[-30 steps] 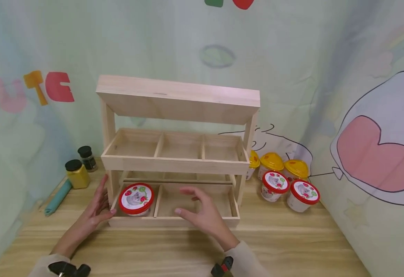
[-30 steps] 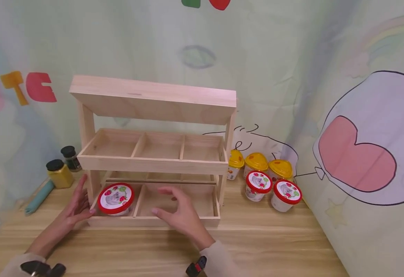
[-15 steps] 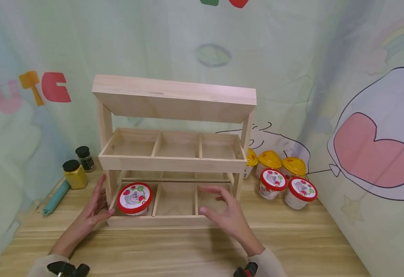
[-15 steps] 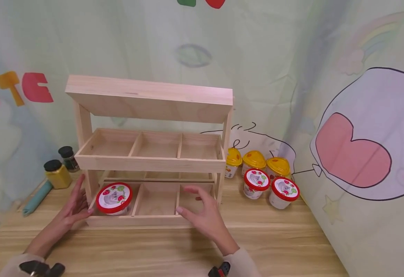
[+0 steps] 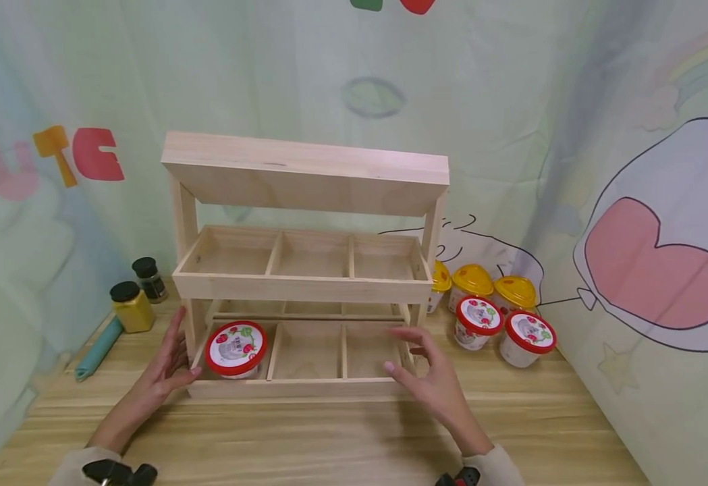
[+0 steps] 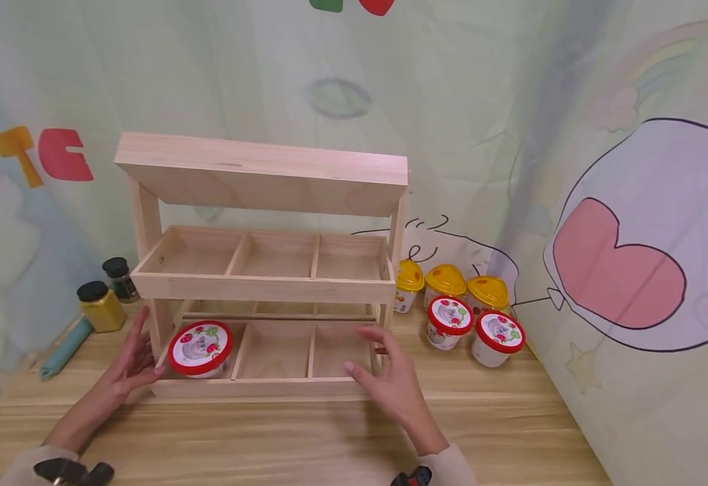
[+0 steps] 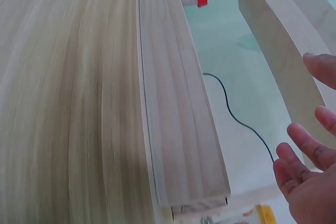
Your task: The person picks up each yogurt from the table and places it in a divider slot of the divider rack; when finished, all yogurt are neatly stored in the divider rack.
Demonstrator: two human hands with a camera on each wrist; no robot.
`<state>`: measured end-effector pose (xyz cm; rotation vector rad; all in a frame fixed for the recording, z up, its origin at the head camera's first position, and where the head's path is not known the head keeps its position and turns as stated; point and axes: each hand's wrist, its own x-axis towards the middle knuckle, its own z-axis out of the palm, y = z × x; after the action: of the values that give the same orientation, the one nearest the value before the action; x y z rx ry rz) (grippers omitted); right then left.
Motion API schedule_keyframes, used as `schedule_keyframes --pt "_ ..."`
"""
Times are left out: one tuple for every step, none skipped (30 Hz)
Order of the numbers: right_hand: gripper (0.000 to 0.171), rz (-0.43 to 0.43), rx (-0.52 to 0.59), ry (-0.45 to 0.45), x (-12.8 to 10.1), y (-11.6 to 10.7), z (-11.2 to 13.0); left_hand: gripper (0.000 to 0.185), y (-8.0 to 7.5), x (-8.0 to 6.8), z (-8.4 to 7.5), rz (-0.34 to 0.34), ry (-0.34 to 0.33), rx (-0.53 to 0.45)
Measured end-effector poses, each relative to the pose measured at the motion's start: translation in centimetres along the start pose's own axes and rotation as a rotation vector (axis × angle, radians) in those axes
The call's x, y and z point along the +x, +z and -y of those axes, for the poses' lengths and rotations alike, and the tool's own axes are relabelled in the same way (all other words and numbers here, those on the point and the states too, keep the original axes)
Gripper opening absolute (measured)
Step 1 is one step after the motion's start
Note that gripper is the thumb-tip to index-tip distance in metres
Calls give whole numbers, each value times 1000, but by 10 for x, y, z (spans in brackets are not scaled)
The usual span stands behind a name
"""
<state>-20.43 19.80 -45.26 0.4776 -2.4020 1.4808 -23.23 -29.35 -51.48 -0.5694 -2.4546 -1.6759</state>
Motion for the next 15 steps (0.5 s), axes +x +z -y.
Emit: schedule_keyframes --pt "53 -6 1 14 -1 -2 -1 114 0 0 0 0 0 1" --pt "53 -11 5 23 -1 -5 -2 114 0 0 0 1 -1 3" --pt "54 -18 4 33 -2 -7 -3 114 0 0 1 1 -4 5" --pt "54 -26 4 42 -2 -9 -4 114 -1 0 1 1 -6 6" --pt "54 -33 2 53 -2 -11 -5 114 -1 0 1 0 -9 7" --pt "54 -39 1 61 -1 -13 -6 114 -1 0 1 1 -12 6" --pt "53 -45 1 69 -1 -14 -7 114 -1 0 2 1 -13 6" --pt "53 -51 -1 78 -1 -16 -8 114 -1 1 2 3 -18 5" --pt "53 -57 -1 88 -1 -18 -8 114 -1 1 2 4 -17 3" --pt "52 -64 1 97 -1 -19 -9 114 0 1 2 4 -14 0" --pt "52 -70 1 103 -1 -21 -10 114 0 0 2 4 -9 0" --pt "52 -77 -3 109 -1 -23 -11 114 0 0 2 4 -4 -2" --pt "52 -83 -10 118 -1 -24 -12 115 0 0 2 3 3 -4" --pt "53 -92 -16 127 -1 -26 -13 115 0 1 2 2 8 -6" --pt "53 -102 -24 138 -2 -27 -14 114 0 1 1 3 7 -6"
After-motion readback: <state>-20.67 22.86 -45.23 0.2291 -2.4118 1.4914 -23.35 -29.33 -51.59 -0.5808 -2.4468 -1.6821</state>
